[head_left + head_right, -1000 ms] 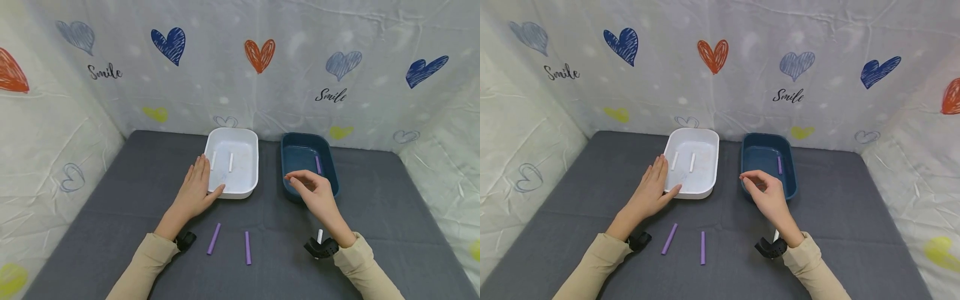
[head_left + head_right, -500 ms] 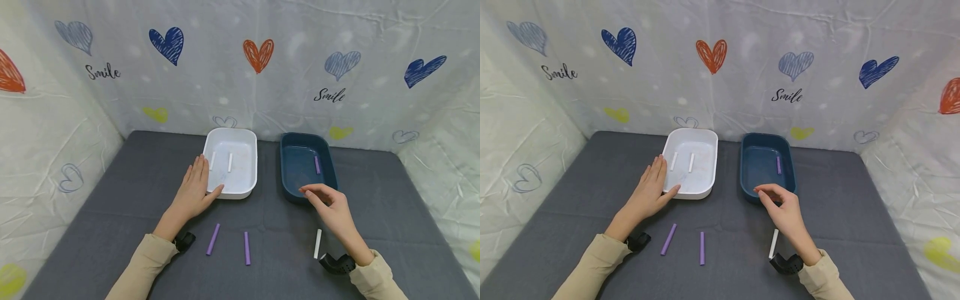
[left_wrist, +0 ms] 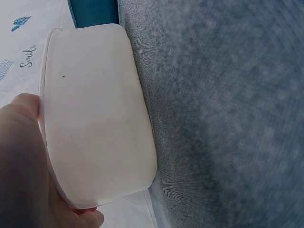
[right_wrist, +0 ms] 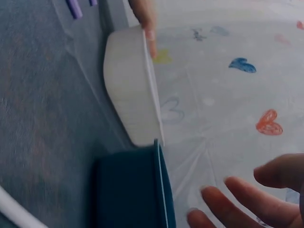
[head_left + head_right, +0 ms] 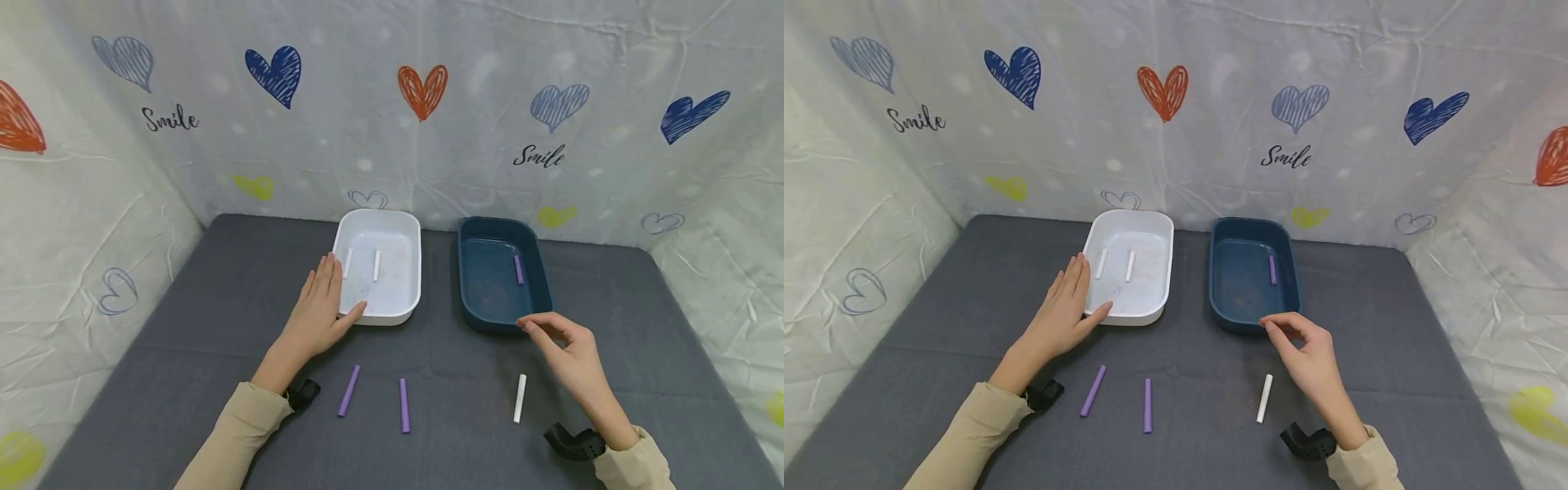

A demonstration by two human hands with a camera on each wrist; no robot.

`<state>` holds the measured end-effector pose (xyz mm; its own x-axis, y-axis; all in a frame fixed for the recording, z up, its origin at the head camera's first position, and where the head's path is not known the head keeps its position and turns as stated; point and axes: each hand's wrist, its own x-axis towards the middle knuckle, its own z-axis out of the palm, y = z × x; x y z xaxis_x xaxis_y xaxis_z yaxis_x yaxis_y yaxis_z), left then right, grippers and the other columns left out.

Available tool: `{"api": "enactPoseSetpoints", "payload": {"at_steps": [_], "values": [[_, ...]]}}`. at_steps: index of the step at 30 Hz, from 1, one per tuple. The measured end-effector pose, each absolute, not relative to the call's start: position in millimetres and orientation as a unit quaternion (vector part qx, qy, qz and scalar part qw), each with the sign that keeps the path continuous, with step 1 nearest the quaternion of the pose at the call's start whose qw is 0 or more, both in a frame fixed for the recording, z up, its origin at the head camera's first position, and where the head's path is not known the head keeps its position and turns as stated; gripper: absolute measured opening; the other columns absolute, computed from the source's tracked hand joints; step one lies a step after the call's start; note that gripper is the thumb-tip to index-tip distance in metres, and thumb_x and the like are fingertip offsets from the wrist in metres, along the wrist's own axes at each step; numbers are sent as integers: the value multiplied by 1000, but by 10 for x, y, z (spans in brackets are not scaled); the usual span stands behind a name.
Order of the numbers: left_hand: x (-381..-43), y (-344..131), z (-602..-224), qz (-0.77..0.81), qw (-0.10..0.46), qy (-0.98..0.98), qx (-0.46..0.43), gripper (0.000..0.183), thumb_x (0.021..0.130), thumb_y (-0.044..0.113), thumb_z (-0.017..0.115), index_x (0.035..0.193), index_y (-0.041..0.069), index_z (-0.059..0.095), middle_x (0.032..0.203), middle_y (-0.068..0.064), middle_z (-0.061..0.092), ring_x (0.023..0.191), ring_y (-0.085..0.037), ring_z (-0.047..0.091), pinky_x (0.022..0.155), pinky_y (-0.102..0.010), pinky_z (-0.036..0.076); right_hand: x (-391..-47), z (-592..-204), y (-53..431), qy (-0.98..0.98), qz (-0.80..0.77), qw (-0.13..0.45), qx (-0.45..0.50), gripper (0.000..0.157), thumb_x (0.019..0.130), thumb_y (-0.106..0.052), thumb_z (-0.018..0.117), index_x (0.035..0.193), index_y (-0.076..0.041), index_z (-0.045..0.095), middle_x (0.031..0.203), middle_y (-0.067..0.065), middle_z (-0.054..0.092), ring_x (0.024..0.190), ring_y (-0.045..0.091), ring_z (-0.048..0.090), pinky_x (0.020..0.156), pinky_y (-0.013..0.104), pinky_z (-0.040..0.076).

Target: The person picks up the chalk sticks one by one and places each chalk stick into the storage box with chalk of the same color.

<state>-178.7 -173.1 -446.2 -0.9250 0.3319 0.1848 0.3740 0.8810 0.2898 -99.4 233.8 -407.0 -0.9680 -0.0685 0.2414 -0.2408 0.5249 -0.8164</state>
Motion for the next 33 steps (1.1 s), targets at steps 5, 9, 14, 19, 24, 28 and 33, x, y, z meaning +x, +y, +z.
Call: {"api": "enactPoseSetpoints", "payload": {"at_steps": [5,9,14,19,24,28,33], "values": [[-1792,-1725,-4454,-162,65,-967,-184,93,100,55,46,155,-10,7,163,-26,1,151,-37,0,119,-55,9,-953,-4090,2473,-905,405,90,91,18,100,-24,62,111,-14,73,104,-4,71,89,7,64,78,18,50],[-1800,-1722,-4451,-162,65,-967,-185,94,100,56,46,155,-10,7,163,-26,1,151,-36,0,119,-56,10,-914,-4131,2566,-917,380,81,90,20,100,-24,62,112,-12,73,104,-1,71,90,5,62,78,21,52],[-1801,-1716,-4448,-162,61,-968,-185,94,100,56,45,155,-10,7,163,-25,0,151,-36,-1,119,-56,10,-850,-4217,2658,-918,383,51,94,21,99,-21,63,116,-11,71,110,0,69,95,5,62,77,27,54],[-1785,-1714,-4439,-165,57,-968,-181,94,100,56,45,155,-10,7,163,-26,0,151,-38,1,119,-56,9,-834,-4330,2727,-922,374,2,101,27,97,-26,66,121,-12,69,115,0,67,100,14,63,79,33,55],[-1792,-1722,-4457,-164,58,-968,-181,93,100,56,45,154,-10,8,163,-26,1,151,-37,0,119,-56,9,-779,-4459,2760,-921,359,-55,141,49,89,-36,75,130,-12,62,124,1,61,110,22,57,88,44,50],[-1796,-1728,-4468,-165,57,-968,-181,93,100,56,45,155,-10,7,163,-25,0,151,-35,-3,119,-55,8,-732,-4528,2758,-917,349,-88,171,74,78,-45,83,138,-13,55,132,0,53,121,24,46,95,53,43],[-1797,-1725,-4468,-169,57,-967,-180,94,100,56,45,155,-10,7,163,-25,0,151,-34,-3,120,-54,7,-705,-4563,2704,-924,321,-94,184,87,68,-51,88,140,-17,54,131,0,49,120,27,42,93,57,37]]}}
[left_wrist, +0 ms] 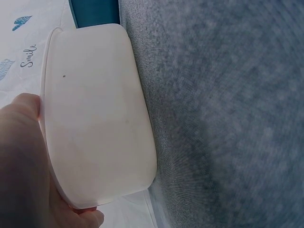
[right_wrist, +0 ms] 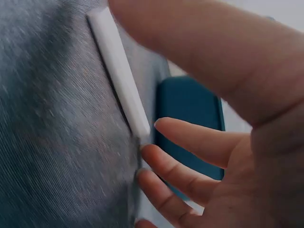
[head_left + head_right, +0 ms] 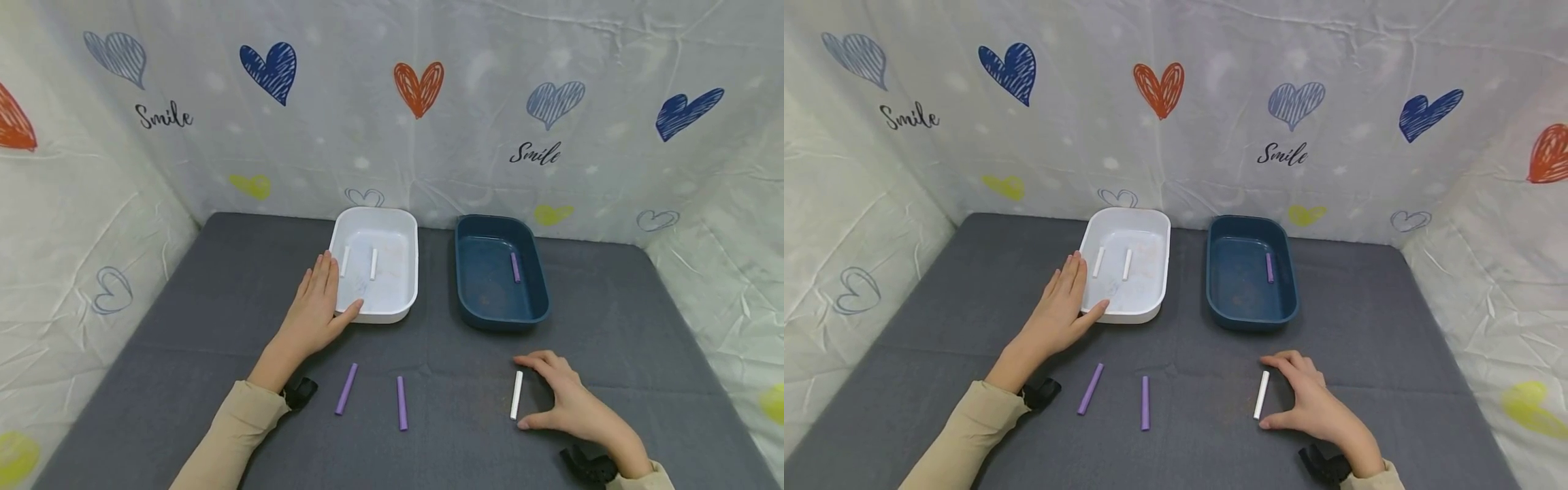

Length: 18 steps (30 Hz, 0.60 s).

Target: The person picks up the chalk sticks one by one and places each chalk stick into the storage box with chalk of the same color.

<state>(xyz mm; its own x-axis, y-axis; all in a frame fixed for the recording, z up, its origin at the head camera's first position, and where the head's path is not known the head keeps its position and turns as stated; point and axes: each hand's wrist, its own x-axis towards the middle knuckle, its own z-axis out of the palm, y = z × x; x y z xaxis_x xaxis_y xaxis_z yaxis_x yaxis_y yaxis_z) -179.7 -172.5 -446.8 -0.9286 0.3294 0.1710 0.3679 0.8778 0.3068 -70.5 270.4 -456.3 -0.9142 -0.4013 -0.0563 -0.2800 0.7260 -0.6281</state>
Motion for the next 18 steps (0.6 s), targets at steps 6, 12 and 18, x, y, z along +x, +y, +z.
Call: {"api": "enactPoseSetpoints", "payload": {"at_steps": [6,12,18], "values": [[-1799,-1719,-4462,-168,58,-967,-181,94,100,57,45,155,-10,8,163,-25,0,151,-34,-3,120,-54,7,-692,-4574,2614,932,-298,80,-190,84,65,-41,92,137,-18,58,127,1,49,112,26,43,85,50,33],[-1804,-1721,-4468,-169,59,-967,-181,94,100,57,44,154,-10,9,163,-25,0,151,-35,-2,119,-54,8,-682,-4592,2567,932,-294,78,-197,78,67,-34,92,136,-18,60,124,-4,49,111,23,42,84,45,32],[-1798,-1727,-4462,-167,64,-967,-184,93,100,56,45,154,-11,10,162,-26,2,151,-37,0,119,-56,10,-676,-4584,2549,931,-288,73,-210,71,71,-36,90,134,-18,62,123,-4,50,109,22,44,82,44,34]]}}
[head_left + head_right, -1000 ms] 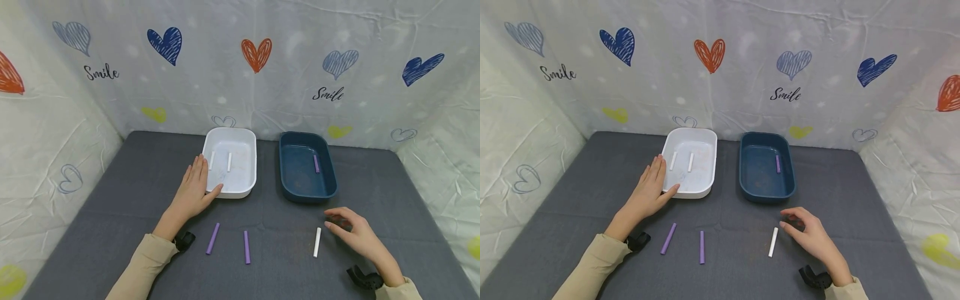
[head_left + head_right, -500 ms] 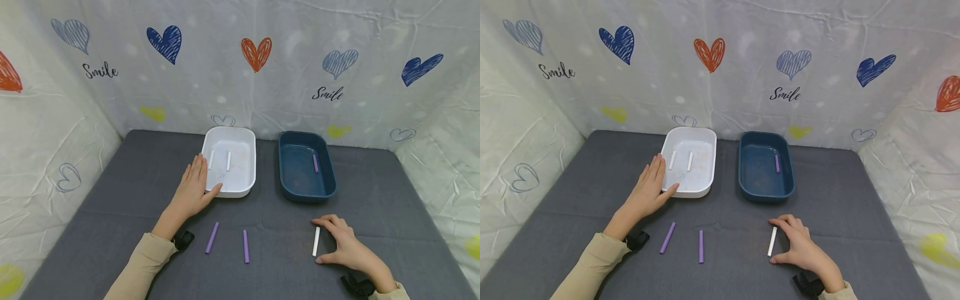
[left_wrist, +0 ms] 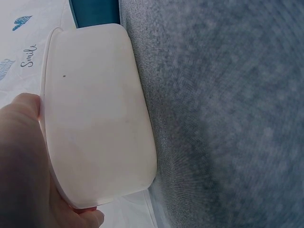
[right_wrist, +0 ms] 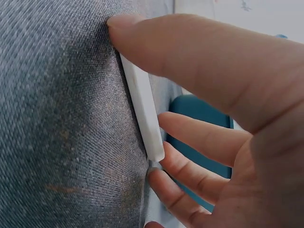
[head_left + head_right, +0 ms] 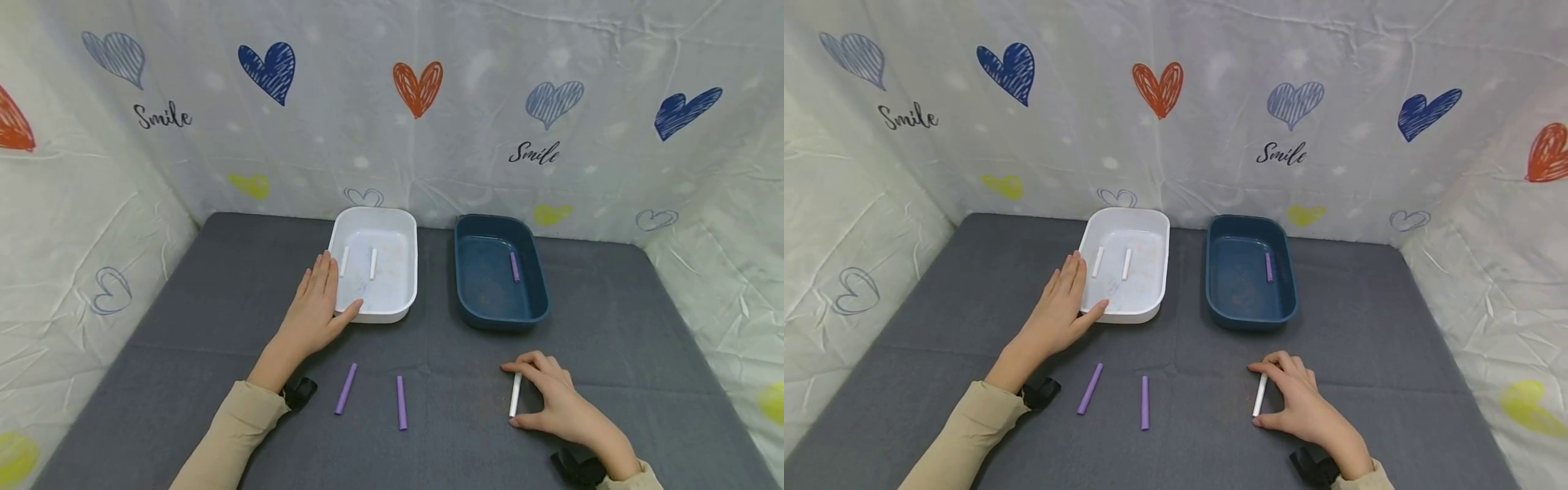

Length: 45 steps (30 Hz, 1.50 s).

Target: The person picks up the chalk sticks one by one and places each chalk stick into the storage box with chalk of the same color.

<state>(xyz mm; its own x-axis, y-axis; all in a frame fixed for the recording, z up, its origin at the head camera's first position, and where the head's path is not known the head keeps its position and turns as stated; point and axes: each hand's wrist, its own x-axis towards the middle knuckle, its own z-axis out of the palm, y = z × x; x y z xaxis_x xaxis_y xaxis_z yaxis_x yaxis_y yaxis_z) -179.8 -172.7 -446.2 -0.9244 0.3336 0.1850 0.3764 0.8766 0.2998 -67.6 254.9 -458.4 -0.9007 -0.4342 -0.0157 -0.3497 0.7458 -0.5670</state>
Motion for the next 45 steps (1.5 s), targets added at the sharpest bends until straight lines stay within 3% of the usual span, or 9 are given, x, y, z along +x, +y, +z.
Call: {"api": "enactPoseSetpoints", "payload": {"at_steps": [10,45], "values": [[-1789,-1733,-4463,-168,61,-967,-184,93,100,56,45,154,-11,9,162,-27,1,151,-37,0,119,-56,9,-697,-4577,2547,924,-302,86,-217,69,71,-27,89,134,-22,61,122,-8,49,111,20,43,84,43,33],[-1807,-1720,-4482,-171,69,-965,-188,91,101,53,46,154,-11,11,162,-27,2,150,-39,4,119,-56,10,-836,-4532,2368,908,-329,117,-231,62,76,-28,86,132,-26,62,126,-9,48,115,19,43,92,51,33]]}}
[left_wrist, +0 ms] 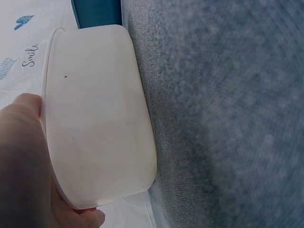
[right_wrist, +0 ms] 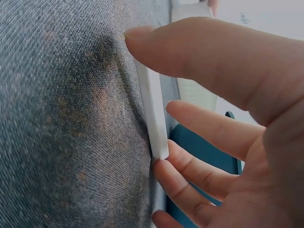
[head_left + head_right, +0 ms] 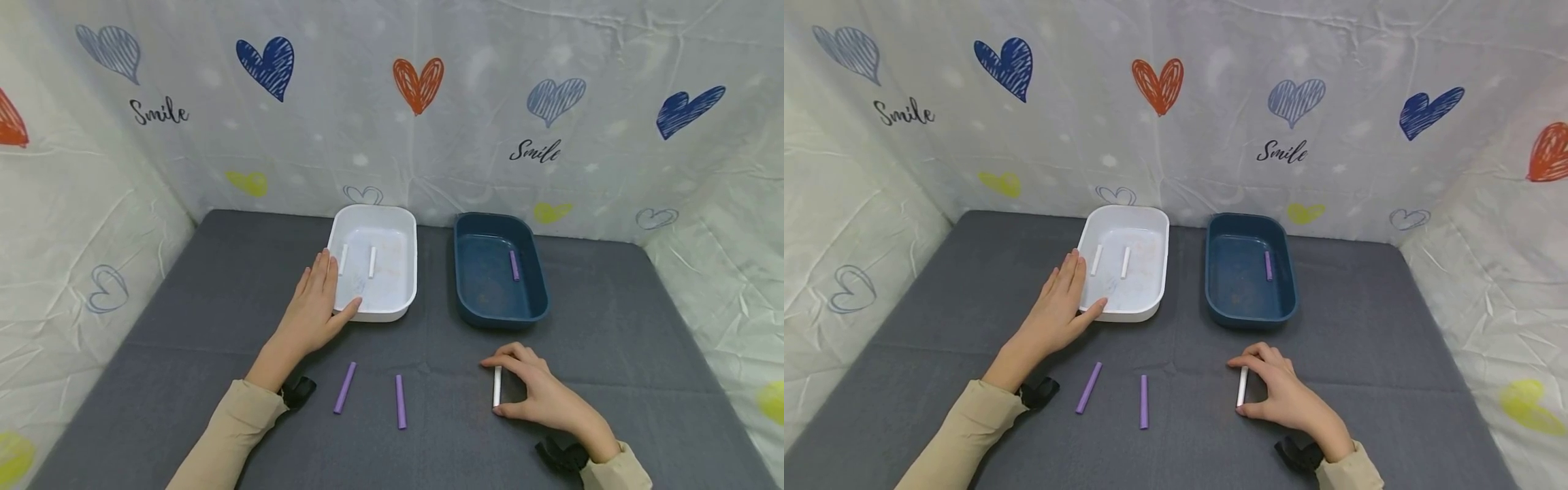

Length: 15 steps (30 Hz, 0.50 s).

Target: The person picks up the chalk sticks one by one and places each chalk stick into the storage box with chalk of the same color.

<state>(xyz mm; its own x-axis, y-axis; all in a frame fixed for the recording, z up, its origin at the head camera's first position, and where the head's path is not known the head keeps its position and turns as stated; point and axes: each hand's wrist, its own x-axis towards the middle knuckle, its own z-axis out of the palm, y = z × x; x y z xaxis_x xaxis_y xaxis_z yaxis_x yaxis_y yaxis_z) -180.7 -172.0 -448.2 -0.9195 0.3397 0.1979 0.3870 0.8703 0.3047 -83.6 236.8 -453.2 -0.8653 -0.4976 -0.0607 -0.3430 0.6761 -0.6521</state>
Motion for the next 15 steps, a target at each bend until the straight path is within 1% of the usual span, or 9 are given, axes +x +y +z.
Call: {"api": "enactPoseSetpoints", "payload": {"at_steps": [8,15], "values": [[-1800,-1720,-4467,-176,62,-965,-186,91,101,53,47,154,-10,10,162,-27,0,151,-37,1,119,-55,8,-851,-4560,2355,903,-334,115,-244,62,76,-28,86,133,-26,62,125,-9,48,115,18,43,93,51,33],[-1806,-1720,-4480,-176,71,-964,-188,91,101,53,46,154,-11,11,162,-27,2,151,-38,3,118,-56,11,-866,-4552,2320,901,-336,115,-250,62,76,-28,87,132,-26,62,125,-9,48,115,16,44,93,50,33]]}}
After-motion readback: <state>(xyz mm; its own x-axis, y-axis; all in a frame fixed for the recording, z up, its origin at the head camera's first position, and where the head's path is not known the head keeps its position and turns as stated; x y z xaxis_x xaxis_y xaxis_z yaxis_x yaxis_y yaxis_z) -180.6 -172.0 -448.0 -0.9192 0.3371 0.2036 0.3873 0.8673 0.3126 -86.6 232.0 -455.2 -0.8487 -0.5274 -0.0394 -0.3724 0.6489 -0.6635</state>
